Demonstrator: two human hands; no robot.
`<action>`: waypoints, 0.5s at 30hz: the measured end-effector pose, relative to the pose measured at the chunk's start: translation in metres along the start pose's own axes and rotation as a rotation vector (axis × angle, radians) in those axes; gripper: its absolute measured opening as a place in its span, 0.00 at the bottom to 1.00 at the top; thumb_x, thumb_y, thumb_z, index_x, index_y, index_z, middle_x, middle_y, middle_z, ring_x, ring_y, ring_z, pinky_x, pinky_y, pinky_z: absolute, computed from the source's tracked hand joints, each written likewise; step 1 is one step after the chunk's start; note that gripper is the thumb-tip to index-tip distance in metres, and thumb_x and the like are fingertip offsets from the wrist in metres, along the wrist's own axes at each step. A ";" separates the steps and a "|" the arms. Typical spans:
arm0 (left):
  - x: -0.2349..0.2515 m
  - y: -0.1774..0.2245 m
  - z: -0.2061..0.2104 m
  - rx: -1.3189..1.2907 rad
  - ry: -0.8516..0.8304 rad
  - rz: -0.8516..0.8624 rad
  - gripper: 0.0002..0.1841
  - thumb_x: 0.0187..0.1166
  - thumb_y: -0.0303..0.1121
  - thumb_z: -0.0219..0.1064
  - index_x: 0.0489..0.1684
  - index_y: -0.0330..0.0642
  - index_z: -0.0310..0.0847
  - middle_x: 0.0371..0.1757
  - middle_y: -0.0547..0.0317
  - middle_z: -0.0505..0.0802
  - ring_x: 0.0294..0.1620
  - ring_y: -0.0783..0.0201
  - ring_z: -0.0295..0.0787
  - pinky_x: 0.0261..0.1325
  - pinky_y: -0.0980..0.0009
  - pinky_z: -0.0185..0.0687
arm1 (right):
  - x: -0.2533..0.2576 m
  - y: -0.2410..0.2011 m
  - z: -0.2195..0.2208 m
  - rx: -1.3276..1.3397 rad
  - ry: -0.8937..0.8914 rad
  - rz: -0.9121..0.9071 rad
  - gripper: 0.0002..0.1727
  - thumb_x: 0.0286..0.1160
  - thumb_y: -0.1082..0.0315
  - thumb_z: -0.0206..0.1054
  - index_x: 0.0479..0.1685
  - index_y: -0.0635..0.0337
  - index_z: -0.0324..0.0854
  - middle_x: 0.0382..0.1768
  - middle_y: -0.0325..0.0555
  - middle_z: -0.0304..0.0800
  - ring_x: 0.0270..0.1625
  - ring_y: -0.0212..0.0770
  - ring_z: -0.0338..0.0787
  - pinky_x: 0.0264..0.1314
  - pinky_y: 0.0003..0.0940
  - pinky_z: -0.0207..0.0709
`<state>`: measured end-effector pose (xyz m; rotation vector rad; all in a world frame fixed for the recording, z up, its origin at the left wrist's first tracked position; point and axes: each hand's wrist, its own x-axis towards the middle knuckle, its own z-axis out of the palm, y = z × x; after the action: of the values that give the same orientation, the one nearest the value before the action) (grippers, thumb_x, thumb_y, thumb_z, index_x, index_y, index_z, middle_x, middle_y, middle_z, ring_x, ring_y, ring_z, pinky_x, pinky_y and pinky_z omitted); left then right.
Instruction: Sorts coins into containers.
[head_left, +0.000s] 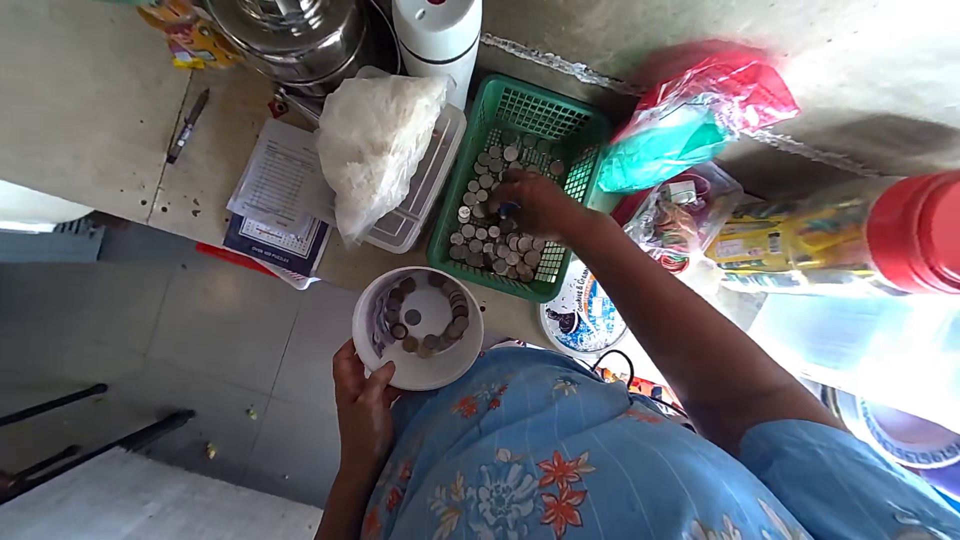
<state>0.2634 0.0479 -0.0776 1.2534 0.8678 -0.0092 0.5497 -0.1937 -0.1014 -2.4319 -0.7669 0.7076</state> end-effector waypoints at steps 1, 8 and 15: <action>0.000 0.001 0.000 0.004 -0.002 -0.001 0.35 0.71 0.20 0.59 0.83 0.39 0.52 0.67 0.41 0.82 0.51 0.48 0.94 0.37 0.53 0.96 | -0.001 -0.001 -0.009 0.006 -0.006 0.030 0.16 0.66 0.82 0.72 0.52 0.60 0.90 0.61 0.62 0.87 0.66 0.64 0.86 0.70 0.67 0.77; 0.000 0.004 0.000 0.060 -0.008 0.004 0.37 0.67 0.18 0.58 0.83 0.39 0.51 0.68 0.41 0.81 0.51 0.49 0.94 0.37 0.53 0.96 | -0.017 -0.014 -0.041 -0.031 0.358 0.085 0.22 0.74 0.81 0.62 0.64 0.53 0.89 0.80 0.59 0.76 0.83 0.64 0.72 0.81 0.67 0.65; -0.001 0.017 -0.016 0.120 -0.054 0.118 0.32 0.56 0.19 0.63 0.67 0.36 0.64 0.55 0.53 0.89 0.43 0.60 0.95 0.29 0.63 0.94 | -0.121 -0.045 -0.042 -0.034 -0.016 0.137 0.07 0.81 0.70 0.67 0.43 0.62 0.90 0.37 0.54 0.93 0.43 0.55 0.93 0.50 0.62 0.84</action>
<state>0.2618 0.0669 -0.0637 1.4094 0.7544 -0.0008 0.4723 -0.2496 -0.0040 -2.5314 -0.6273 0.7731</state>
